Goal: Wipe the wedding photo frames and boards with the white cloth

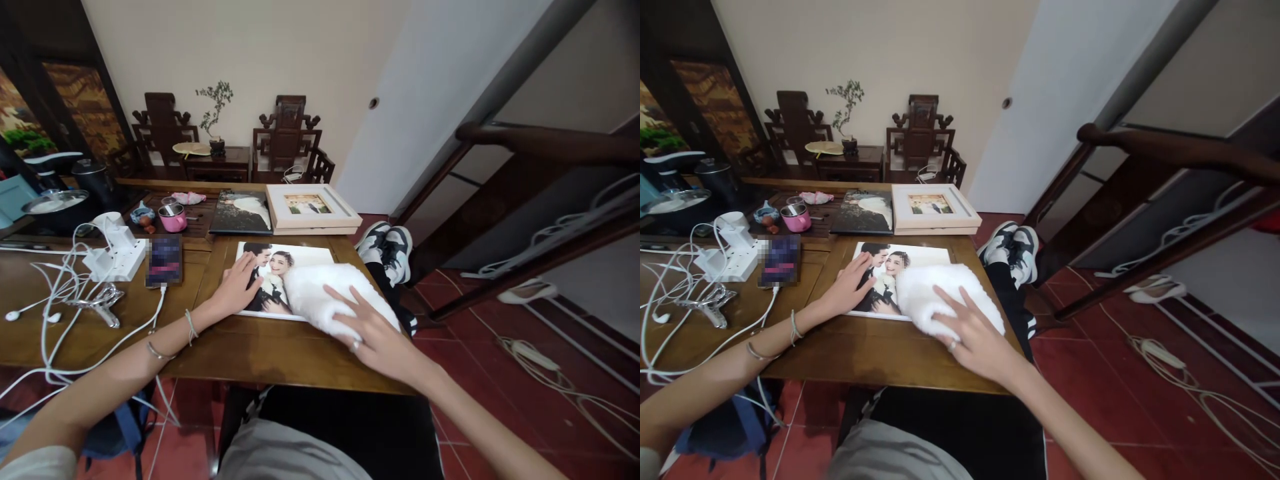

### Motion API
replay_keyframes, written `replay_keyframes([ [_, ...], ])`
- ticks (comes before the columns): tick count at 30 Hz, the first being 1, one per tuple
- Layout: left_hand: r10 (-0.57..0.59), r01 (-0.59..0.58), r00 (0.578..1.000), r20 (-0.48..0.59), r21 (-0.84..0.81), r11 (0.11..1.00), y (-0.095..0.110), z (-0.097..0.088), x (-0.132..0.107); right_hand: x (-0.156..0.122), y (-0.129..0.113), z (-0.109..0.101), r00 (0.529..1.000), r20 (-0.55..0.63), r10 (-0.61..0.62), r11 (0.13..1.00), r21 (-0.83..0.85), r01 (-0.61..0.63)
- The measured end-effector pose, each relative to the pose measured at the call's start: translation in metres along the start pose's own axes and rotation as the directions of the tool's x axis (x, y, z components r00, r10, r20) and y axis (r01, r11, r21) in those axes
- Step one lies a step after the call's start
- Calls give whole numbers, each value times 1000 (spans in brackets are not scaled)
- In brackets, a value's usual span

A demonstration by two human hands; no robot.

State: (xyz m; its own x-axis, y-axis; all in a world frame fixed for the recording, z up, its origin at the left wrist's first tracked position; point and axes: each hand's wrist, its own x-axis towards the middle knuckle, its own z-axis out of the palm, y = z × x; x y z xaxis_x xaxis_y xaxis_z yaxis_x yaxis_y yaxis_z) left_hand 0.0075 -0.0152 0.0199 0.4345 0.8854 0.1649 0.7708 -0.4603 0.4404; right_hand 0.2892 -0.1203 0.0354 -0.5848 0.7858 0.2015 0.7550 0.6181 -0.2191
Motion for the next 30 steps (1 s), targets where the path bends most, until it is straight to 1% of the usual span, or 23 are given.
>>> replay_keyframes([
  [3,2,-2,1000,13,8,1000,-2,0,0,42,36,-1,996,-32,81,996,28,-80],
  [6,10,-10,1000,27,6,1000,-5,1,1,86,70,-5,986,-36,163,983,90,-159],
  [8,11,-11,1000,20,-1,1000,-7,3,2,105,84,-9,981,-34,189,976,115,-184],
  [10,0,0,1000,10,-7,1000,-8,4,2,113,87,-10,981,-40,192,975,119,-186],
  [11,-10,10,1000,6,-9,1000,-8,4,2,111,85,-9,981,-40,189,976,117,-183],
  [13,-30,30,1000,3,-13,999,-7,6,3,96,72,-5,984,-46,175,980,104,-169],
  [15,-42,42,999,-2,-16,999,-7,7,3,68,52,1,987,-63,149,986,79,-144],
  [19,-34,33,999,-22,-17,999,-8,10,2,-3,3,6,995,-78,61,996,70,-56],
  [21,-29,29,999,-24,-12,1000,-8,10,2,-29,-15,3,999,-30,19,997,79,-16],
  [22,-27,27,999,-24,-10,1000,-8,10,2,-36,-20,2,1000,-6,0,996,84,1],
  [24,-21,21,1000,-20,-6,1000,-6,8,2,-37,-22,-1,1000,23,-20,996,93,18],
  [26,-13,13,1000,-15,-3,1000,-5,6,1,-22,-13,-2,1000,23,-4,996,93,2],
  [28,-10,10,1000,-7,0,1000,-4,5,1,4,5,-3,999,15,37,996,79,-38],
  [30,-7,7,1000,-1,-2,1000,-5,4,1,38,27,-2,997,-1,81,995,57,-80],
])
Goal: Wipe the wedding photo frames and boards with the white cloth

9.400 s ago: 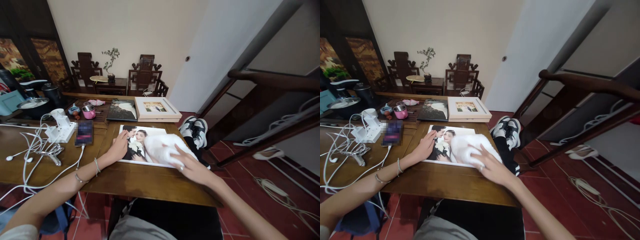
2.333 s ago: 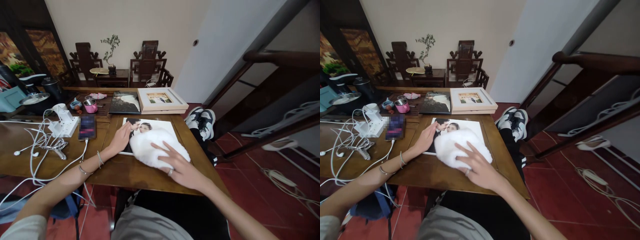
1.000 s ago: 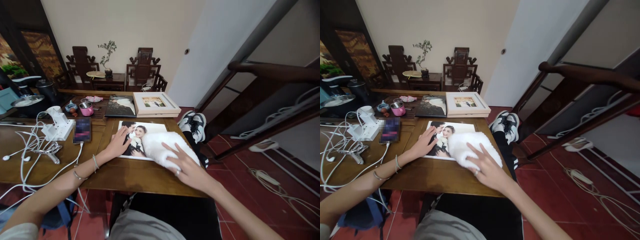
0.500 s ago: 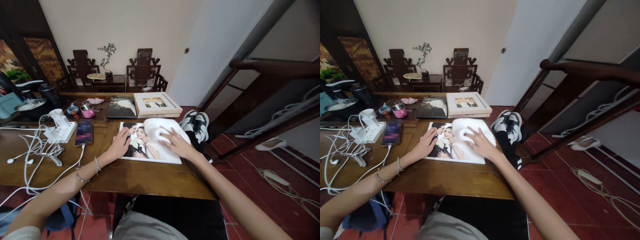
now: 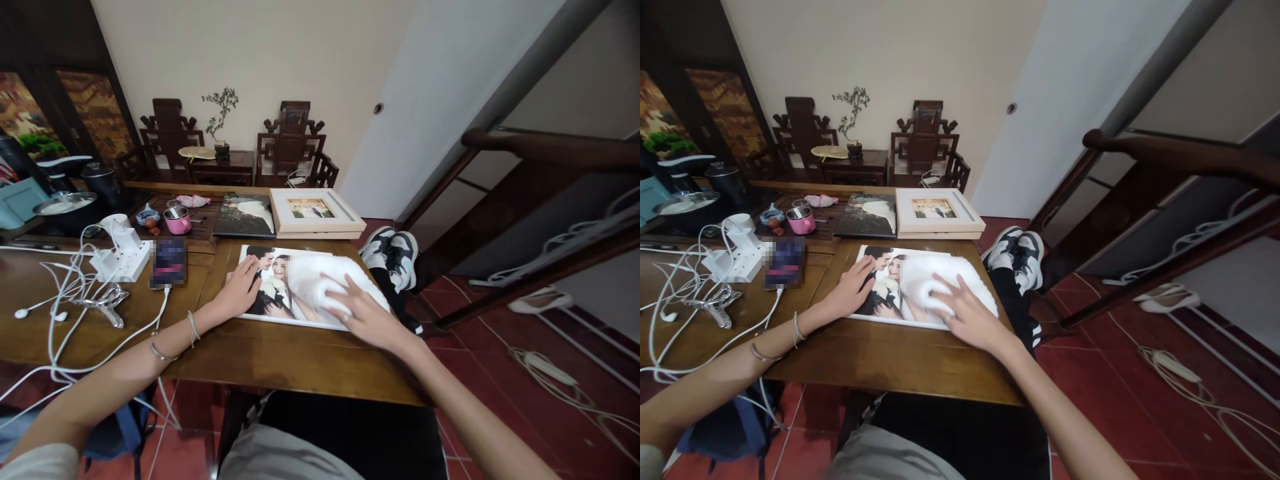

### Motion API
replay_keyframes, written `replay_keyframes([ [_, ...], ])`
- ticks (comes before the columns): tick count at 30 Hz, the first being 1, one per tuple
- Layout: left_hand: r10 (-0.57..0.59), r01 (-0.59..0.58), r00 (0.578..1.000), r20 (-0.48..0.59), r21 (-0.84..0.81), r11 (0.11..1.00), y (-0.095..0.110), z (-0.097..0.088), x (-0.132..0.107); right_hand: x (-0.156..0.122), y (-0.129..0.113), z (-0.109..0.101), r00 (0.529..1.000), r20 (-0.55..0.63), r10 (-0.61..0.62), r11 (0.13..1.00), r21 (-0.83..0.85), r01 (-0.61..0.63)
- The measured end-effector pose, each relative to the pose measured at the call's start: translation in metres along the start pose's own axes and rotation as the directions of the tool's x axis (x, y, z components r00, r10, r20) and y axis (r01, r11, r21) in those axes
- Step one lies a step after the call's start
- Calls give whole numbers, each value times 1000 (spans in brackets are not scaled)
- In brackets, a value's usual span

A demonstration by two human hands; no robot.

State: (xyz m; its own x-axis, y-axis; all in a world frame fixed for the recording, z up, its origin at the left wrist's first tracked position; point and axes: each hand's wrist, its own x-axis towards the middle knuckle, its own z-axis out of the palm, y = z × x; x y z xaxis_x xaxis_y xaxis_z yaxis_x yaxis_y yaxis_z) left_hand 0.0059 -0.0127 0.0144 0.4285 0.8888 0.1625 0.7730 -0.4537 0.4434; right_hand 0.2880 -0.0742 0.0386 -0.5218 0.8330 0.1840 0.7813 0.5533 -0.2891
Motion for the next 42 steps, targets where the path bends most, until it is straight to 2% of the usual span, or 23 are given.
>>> replay_keyframes([
  [4,7,-7,1000,-9,-8,1000,0,0,0,63,30,2,997,-55,60,998,-31,-62],
  [6,-14,14,1000,-13,-11,1000,1,0,0,78,35,4,996,-61,70,997,-42,-72],
  [8,-40,40,999,-9,-18,999,2,0,-1,78,32,8,997,-49,64,995,-75,-68],
  [11,-53,53,999,-11,-34,998,3,1,-1,52,10,10,1000,14,10,992,-125,-9],
  [17,-52,51,998,-24,-34,998,4,3,-2,-28,-58,2,983,111,-149,986,-61,157],
  [19,-51,51,999,-15,-23,998,4,3,-2,-41,-70,0,974,142,-179,981,-47,187],
  [21,-51,51,999,-6,-9,999,5,2,-2,-41,-71,0,969,157,-192,979,-40,200],
  [24,-34,34,999,-6,7,999,4,2,-1,-16,-51,0,975,148,-168,984,-35,175],
  [29,-6,6,1000,-3,-3,1000,1,2,-1,60,-2,4,995,85,-42,996,-72,49],
  [31,1,-1,1000,-11,-3,1000,0,2,-1,83,9,7,999,45,18,994,-104,-13],
  [33,-1,1,1000,-23,-3,1000,0,3,-1,92,9,8,999,22,49,990,-131,-45],
  [36,-25,25,999,-23,0,1000,0,4,-1,76,-10,7,998,56,13,993,-120,-6],
  [42,-35,35,999,-25,5,999,2,4,-1,-9,-71,-10,974,188,-123,992,29,120],
])
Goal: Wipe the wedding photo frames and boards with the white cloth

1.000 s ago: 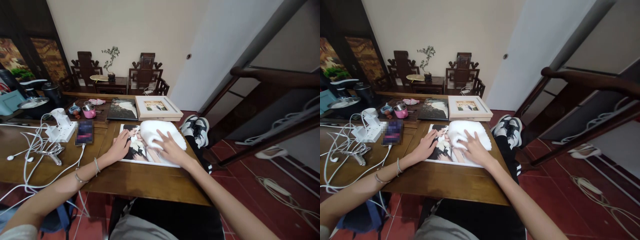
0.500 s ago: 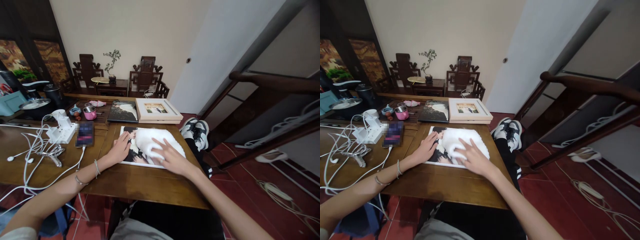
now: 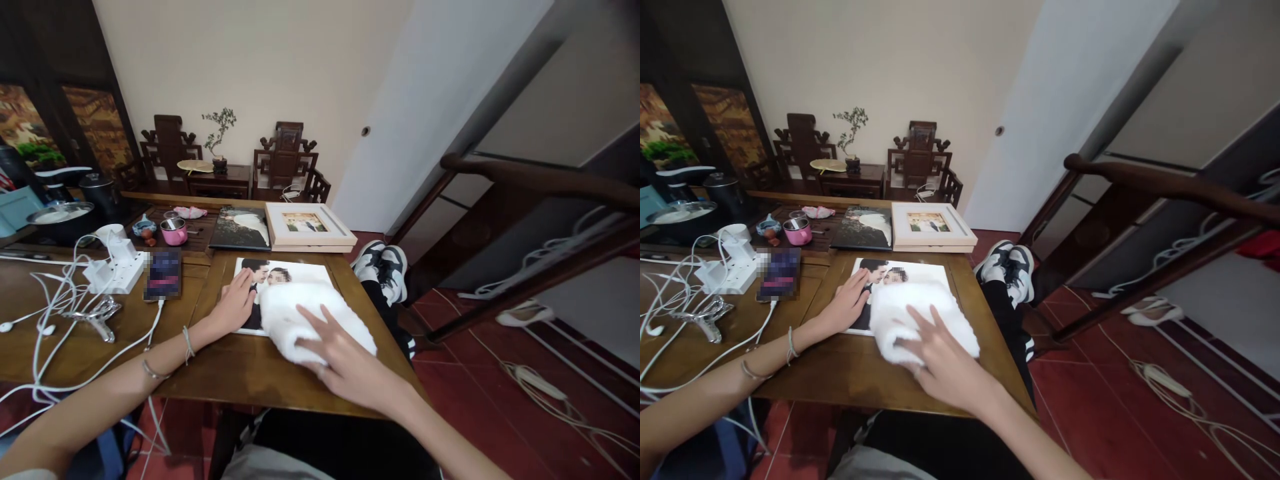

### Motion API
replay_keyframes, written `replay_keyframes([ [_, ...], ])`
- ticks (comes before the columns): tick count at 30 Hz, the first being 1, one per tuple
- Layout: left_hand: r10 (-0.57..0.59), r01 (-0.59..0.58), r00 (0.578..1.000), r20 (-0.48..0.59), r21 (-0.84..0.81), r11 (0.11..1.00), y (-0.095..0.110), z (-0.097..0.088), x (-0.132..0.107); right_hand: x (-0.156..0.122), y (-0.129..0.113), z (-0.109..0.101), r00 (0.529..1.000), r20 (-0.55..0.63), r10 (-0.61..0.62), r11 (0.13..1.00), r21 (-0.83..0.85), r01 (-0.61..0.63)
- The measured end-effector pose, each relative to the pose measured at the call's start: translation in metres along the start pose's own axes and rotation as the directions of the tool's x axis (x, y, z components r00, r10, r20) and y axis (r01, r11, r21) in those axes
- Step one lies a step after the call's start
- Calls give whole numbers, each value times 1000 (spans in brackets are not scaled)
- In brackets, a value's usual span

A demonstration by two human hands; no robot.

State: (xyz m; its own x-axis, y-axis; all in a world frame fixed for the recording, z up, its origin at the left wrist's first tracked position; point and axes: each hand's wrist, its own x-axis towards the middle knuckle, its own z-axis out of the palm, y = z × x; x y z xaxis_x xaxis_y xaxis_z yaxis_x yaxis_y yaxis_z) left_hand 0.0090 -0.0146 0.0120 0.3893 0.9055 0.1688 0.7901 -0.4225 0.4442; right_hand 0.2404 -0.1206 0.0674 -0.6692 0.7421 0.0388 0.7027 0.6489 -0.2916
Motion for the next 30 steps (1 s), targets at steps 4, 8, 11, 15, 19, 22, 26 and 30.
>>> replay_keyframes([
  [4,0,0,1000,10,4,1000,0,-1,0,-17,-11,-6,997,63,-45,997,63,41],
  [8,15,-15,1000,7,0,1000,-1,-1,0,17,20,-5,1000,-15,-19,999,46,20],
  [11,25,-25,1000,5,1,1000,-2,-1,0,62,51,-3,998,-66,19,1000,3,-19],
  [15,29,-29,1000,9,-3,1000,-2,-2,0,110,75,-1,986,-117,120,992,-17,-123],
  [19,16,-15,1000,16,-18,1000,-1,-3,0,108,61,5,975,-155,156,987,-3,-158],
  [22,16,-16,1000,24,-12,1000,0,-3,-1,71,34,11,984,-141,106,994,38,-101],
  [26,19,-19,1000,14,-3,1000,-2,0,-1,3,1,11,993,-101,66,995,77,-58],
  [30,33,-33,999,-17,-3,999,-5,5,0,-32,5,7,995,-53,79,990,124,-72],
])
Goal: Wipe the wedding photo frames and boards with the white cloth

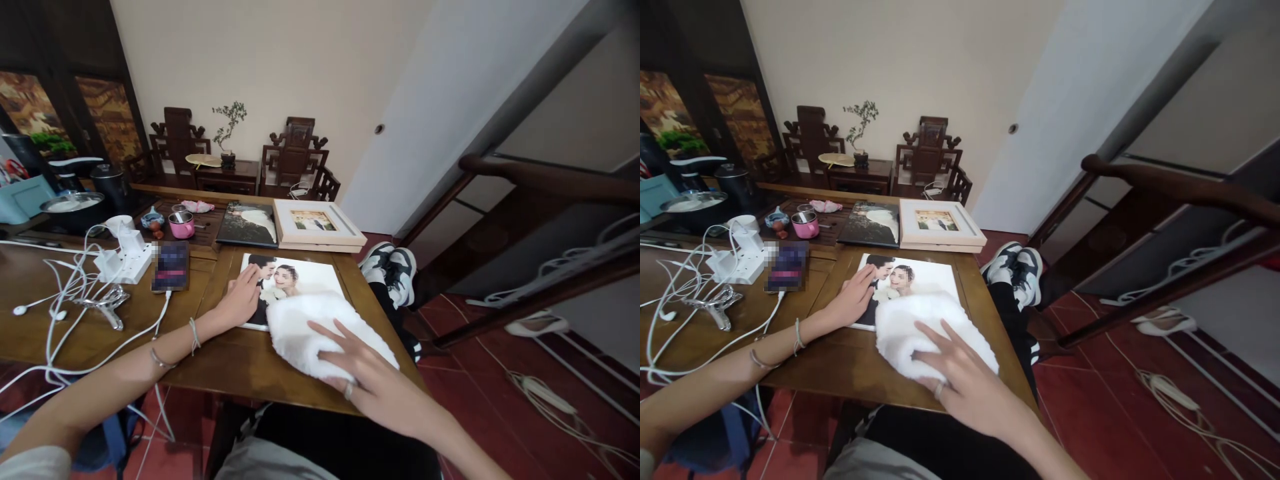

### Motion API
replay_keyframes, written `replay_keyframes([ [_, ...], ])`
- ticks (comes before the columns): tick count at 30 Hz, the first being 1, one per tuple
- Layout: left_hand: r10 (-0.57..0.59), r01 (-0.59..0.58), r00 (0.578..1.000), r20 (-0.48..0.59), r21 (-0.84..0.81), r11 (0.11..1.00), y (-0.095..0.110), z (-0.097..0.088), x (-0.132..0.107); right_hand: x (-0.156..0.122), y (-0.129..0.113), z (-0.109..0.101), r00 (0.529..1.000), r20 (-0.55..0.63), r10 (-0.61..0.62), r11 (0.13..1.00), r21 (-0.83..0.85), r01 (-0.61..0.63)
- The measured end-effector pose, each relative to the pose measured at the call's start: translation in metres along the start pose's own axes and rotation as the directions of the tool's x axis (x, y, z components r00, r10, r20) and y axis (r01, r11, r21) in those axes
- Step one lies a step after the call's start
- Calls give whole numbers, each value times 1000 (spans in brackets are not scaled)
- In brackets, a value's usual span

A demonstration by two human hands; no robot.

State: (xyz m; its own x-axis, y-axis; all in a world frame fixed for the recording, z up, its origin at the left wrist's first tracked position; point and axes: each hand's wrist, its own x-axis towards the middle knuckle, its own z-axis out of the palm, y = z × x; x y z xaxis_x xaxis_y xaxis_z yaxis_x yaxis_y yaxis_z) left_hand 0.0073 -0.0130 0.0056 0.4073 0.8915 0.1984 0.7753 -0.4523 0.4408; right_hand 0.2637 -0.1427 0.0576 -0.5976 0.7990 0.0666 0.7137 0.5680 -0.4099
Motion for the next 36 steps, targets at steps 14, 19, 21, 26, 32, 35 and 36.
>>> replay_keyframes([
  [14,6,-31,991,-134,-189,981,4,-9,-1,119,22,10,994,-100,53,981,-179,-70],
  [19,-18,-66,962,-273,-295,953,5,-13,-1,85,-17,12,980,-2,-197,980,-32,197],
  [21,-17,-54,969,-247,-278,959,6,-12,-2,63,-16,7,981,25,-194,980,39,193],
  [26,27,-31,999,-39,-99,995,12,-10,-5,26,26,-3,991,83,103,969,218,-119],
  [32,38,-39,999,35,47,998,13,-9,-5,64,73,-9,903,-79,422,856,363,-368],
  [35,52,-53,998,20,46,998,10,-8,-4,113,65,-9,896,-137,423,826,465,-319],
  [36,55,-56,998,19,42,998,10,-8,-4,130,60,-8,905,-138,403,826,479,-295],
])
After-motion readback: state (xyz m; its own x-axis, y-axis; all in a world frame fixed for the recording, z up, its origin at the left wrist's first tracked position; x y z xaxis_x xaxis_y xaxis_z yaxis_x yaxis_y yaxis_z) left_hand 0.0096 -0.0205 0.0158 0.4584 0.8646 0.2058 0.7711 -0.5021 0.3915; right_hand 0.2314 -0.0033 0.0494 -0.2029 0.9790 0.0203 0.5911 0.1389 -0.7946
